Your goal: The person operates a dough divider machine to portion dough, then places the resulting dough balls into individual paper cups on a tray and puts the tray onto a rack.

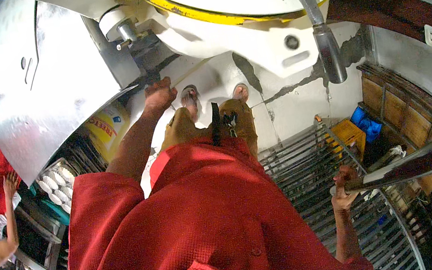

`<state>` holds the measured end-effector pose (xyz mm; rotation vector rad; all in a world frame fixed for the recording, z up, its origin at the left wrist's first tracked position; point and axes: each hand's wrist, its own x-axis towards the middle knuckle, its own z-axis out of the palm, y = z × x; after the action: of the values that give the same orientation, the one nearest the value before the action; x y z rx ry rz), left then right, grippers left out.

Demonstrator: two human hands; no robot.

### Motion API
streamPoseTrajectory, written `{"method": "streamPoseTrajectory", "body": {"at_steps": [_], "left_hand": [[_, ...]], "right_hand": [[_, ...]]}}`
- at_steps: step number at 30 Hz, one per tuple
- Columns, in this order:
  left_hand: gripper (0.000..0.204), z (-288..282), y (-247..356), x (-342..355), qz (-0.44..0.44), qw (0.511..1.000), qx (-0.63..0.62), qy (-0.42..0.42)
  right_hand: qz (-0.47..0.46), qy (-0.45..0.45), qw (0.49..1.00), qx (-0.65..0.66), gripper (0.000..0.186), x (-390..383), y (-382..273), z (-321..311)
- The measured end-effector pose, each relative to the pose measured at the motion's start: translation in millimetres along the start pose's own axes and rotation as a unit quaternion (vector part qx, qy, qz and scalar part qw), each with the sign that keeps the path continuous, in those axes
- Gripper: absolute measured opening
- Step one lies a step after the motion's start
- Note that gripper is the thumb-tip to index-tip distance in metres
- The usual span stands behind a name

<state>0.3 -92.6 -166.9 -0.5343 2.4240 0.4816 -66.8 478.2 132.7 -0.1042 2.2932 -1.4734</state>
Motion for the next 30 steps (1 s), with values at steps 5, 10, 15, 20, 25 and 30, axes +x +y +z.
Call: {"method": "streamPoseTrajectory", "body": {"at_steps": [5, 10, 15, 20, 25, 30], "left_hand": [[0.035, 6.1, -5.8, 5.2, 0.004, 0.999, -0.033, 0.000], [0.032, -3.5, -0.7, -0.8, 0.010, 1.000, -0.013, -0.001], [0.029, -19.6, 7.2, -4.8, -0.003, 0.999, -0.007, -0.035], [0.030, -15.3, 5.8, -2.7, -0.001, 1.000, -0.015, -0.012], [0.030, -17.8, 3.4, -4.3, -0.003, 1.000, -0.029, -0.011], [0.028, -13.1, 5.0, -4.9, -0.017, 0.999, -0.040, -0.004]], "right_hand": [[0.026, 0.105, 0.994, -0.035, 0.055, -3.8, 7.4, 6.8], [-0.042, 0.046, 0.992, -0.112, 0.042, 3.4, -3.1, 9.5], [-0.061, 0.068, 0.988, -0.126, 0.043, -11.8, 16.3, -2.1], [0.009, 0.096, 0.985, -0.141, 0.056, -11.3, 17.3, -2.0], [0.059, 0.147, 0.983, -0.096, 0.070, -8.8, 11.3, 7.9], [0.092, 0.157, 0.977, -0.109, 0.072, -19.3, 25.9, -12.7]]}}
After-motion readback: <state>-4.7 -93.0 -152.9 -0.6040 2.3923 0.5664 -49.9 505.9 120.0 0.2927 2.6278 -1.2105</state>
